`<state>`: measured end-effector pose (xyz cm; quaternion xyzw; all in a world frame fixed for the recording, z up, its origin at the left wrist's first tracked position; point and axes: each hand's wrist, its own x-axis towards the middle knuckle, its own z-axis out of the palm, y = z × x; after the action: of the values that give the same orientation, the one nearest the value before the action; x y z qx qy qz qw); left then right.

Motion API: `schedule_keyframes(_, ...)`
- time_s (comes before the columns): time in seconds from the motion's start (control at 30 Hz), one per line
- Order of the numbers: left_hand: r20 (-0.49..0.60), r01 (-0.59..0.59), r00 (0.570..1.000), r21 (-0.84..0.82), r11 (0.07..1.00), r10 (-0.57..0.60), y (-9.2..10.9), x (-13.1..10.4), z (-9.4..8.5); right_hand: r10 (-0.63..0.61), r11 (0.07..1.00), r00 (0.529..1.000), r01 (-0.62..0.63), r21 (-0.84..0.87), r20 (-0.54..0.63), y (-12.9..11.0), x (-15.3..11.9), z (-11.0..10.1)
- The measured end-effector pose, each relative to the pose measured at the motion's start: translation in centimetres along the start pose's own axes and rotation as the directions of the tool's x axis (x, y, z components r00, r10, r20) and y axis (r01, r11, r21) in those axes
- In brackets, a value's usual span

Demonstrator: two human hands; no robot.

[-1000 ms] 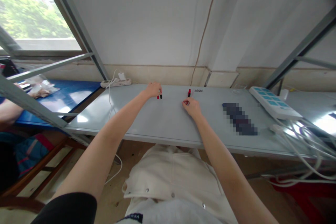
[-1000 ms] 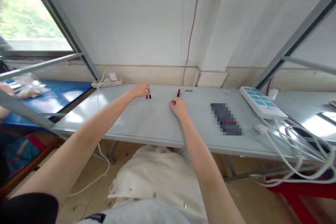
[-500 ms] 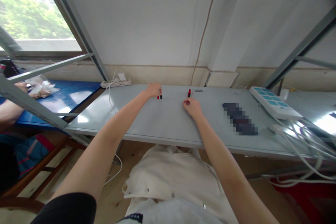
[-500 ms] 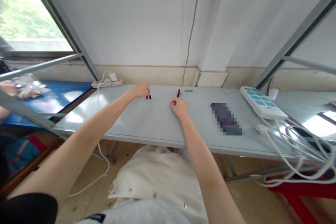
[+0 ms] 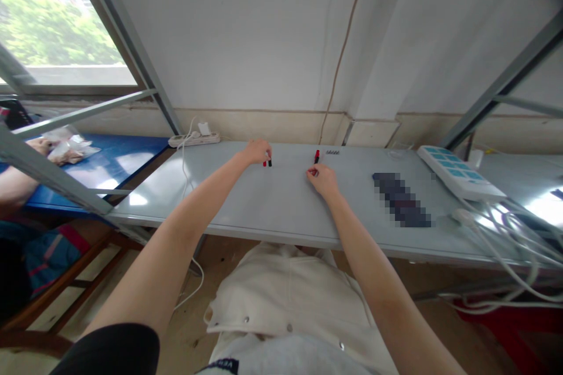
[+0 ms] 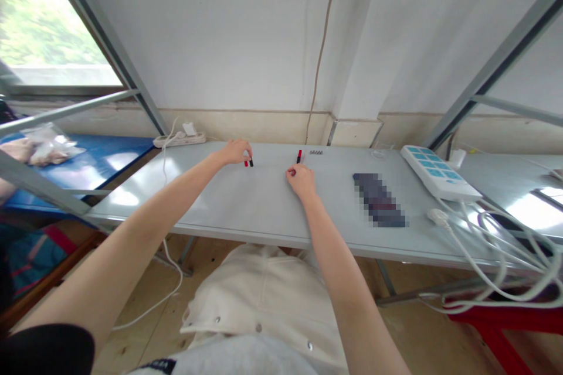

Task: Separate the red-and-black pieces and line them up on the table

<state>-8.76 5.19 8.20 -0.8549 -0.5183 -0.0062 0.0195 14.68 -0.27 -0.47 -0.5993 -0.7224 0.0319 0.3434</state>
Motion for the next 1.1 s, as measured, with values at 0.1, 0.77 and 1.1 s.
schedule_keyframes(0.1, 0.011, 0.006, 1.000, -0.008, 1.000, -0.006, 0.0, -0.1, -0.1, 0.007, 1.000, 1.000, -0.007, -0.001, 0.001, -0.1, 0.0, 0.0)
schedule_keyframes(0.77, -0.176, -0.238, 0.960, -0.098, 0.966, 0.219, 8.1, 2.0, 2.9, 0.254, 0.958, 0.965, -0.261, -0.116, -0.072, 1.5, 0.0, -1.1)
schedule_keyframes(1.1, -0.271, -0.121, 0.959, -0.143, 0.982, 0.078, 12.9, 3.4, 6.6, 0.224, 0.962, 0.971, -0.233, -0.139, -0.079, 1.8, -0.1, -0.6)
